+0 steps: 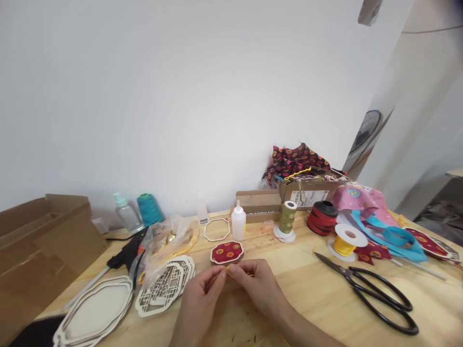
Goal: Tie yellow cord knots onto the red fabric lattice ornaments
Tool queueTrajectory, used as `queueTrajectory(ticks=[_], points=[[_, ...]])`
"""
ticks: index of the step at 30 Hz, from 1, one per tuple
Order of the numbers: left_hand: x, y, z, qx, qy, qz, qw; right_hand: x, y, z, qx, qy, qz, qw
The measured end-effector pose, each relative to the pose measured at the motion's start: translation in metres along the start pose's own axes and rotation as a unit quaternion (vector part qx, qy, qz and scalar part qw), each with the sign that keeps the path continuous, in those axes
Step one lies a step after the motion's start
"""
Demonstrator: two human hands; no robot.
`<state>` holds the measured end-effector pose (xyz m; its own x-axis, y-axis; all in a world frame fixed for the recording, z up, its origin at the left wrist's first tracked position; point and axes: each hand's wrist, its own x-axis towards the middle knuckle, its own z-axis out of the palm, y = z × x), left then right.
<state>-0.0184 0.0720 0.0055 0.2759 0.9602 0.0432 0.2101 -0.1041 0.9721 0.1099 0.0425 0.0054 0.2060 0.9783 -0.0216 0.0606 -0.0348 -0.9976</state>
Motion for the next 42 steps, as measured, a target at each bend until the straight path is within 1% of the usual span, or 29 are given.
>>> queueTrajectory(ticks=[3,5,6,8,10,12,15,19,22,27,33,42], points=[[-0.003,0.001,0.003,-0.013,-0.004,0.010,1.000,0.001,0.000,-0.001,0.044,-0.003,0.023,0.999],[-0.003,0.002,0.007,-0.036,-0.011,0.006,0.999,0.001,-0.001,-0.002,0.094,-0.002,0.059,0.994],[-0.003,0.001,0.008,-0.052,-0.013,-0.011,0.998,0.001,-0.002,-0.002,0.118,0.000,0.077,0.990],[-0.002,0.000,0.011,-0.099,-0.020,-0.075,0.992,0.001,-0.004,-0.002,0.153,0.002,0.105,0.983],[-0.001,-0.001,0.011,-0.154,-0.036,-0.141,0.977,0.000,-0.006,-0.002,0.175,-0.005,0.119,0.977],[0.000,-0.002,0.010,-0.190,-0.052,-0.167,0.966,0.000,-0.007,-0.001,0.188,-0.011,0.128,0.974],[0.000,-0.001,0.008,-0.176,-0.043,-0.146,0.972,-0.001,-0.007,0.000,0.199,-0.006,0.138,0.970],[0.000,0.003,0.008,-0.121,0.008,-0.059,0.991,-0.001,-0.006,-0.001,0.214,-0.006,0.140,0.967],[0.000,0.004,0.008,-0.091,0.003,-0.017,0.996,0.000,-0.005,-0.002,0.238,-0.010,0.148,0.960],[0.001,0.000,0.010,-0.067,-0.023,-0.015,0.997,0.001,-0.004,-0.002,0.254,-0.002,0.144,0.956],[0.001,0.001,0.012,-0.083,-0.022,-0.037,0.996,0.000,-0.003,0.000,0.262,0.008,0.140,0.955],[0.002,0.001,0.007,-0.002,-0.025,-0.002,1.000,-0.001,-0.009,0.001,0.253,0.021,0.140,0.957]])
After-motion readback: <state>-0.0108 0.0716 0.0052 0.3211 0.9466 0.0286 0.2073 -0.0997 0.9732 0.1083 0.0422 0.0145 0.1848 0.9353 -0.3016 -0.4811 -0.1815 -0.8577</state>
